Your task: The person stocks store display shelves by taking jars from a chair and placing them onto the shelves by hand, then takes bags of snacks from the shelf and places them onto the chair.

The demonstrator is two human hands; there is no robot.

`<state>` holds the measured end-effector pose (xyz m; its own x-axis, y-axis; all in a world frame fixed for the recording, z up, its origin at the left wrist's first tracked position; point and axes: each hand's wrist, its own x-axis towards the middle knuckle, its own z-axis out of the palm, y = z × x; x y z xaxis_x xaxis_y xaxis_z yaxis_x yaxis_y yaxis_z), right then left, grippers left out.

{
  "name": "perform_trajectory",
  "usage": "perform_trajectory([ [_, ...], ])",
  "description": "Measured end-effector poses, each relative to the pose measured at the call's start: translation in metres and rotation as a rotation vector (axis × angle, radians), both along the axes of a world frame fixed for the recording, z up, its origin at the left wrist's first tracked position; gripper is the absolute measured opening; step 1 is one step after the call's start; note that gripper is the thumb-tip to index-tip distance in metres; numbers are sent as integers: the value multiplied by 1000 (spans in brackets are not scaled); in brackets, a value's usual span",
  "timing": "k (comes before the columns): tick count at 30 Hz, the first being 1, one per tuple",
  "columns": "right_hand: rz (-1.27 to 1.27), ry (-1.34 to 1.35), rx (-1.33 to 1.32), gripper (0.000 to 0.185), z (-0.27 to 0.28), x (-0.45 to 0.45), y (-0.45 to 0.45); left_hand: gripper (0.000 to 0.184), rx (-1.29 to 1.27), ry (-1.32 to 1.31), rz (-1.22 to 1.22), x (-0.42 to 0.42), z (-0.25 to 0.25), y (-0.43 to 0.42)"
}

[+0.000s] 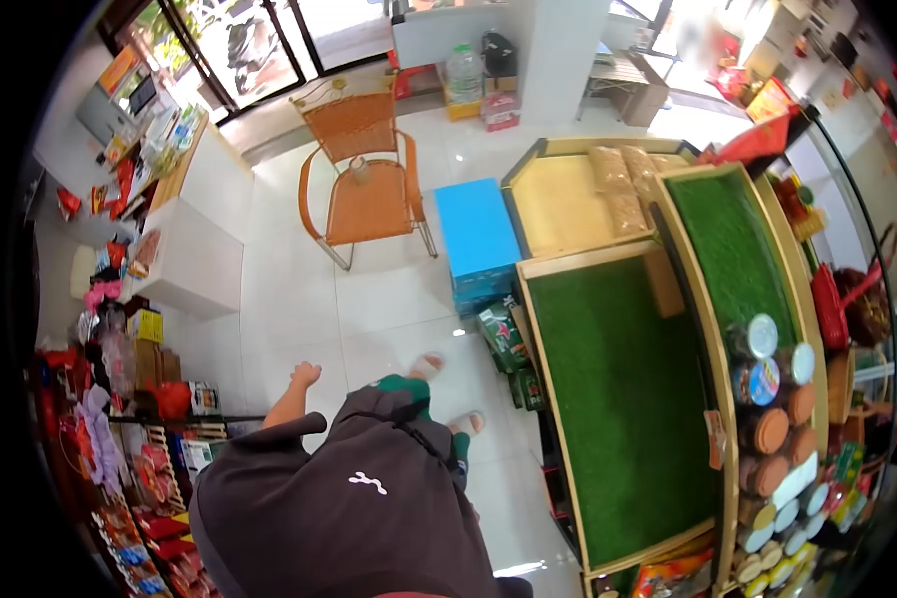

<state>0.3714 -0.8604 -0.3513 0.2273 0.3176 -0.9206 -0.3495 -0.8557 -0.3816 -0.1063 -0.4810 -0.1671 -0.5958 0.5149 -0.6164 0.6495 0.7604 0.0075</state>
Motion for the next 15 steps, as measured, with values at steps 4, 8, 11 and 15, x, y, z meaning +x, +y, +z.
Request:
perform_trajectory([
  [4, -51, 4, 3, 44, 104, 25, 111, 57, 93, -91, -14, 23, -34, 24],
  [8, -185, -149, 122, 39, 113, 39, 211, 57, 277, -250, -338, 25, -52, 93],
  [11, -187, -299, 99, 35, 131, 5, 300, 50, 341, -403, -369, 3, -68, 150],
  [15, -204, -292, 178, 36, 140, -76, 397, 48, 432, -627, -191, -49, -80, 183],
])
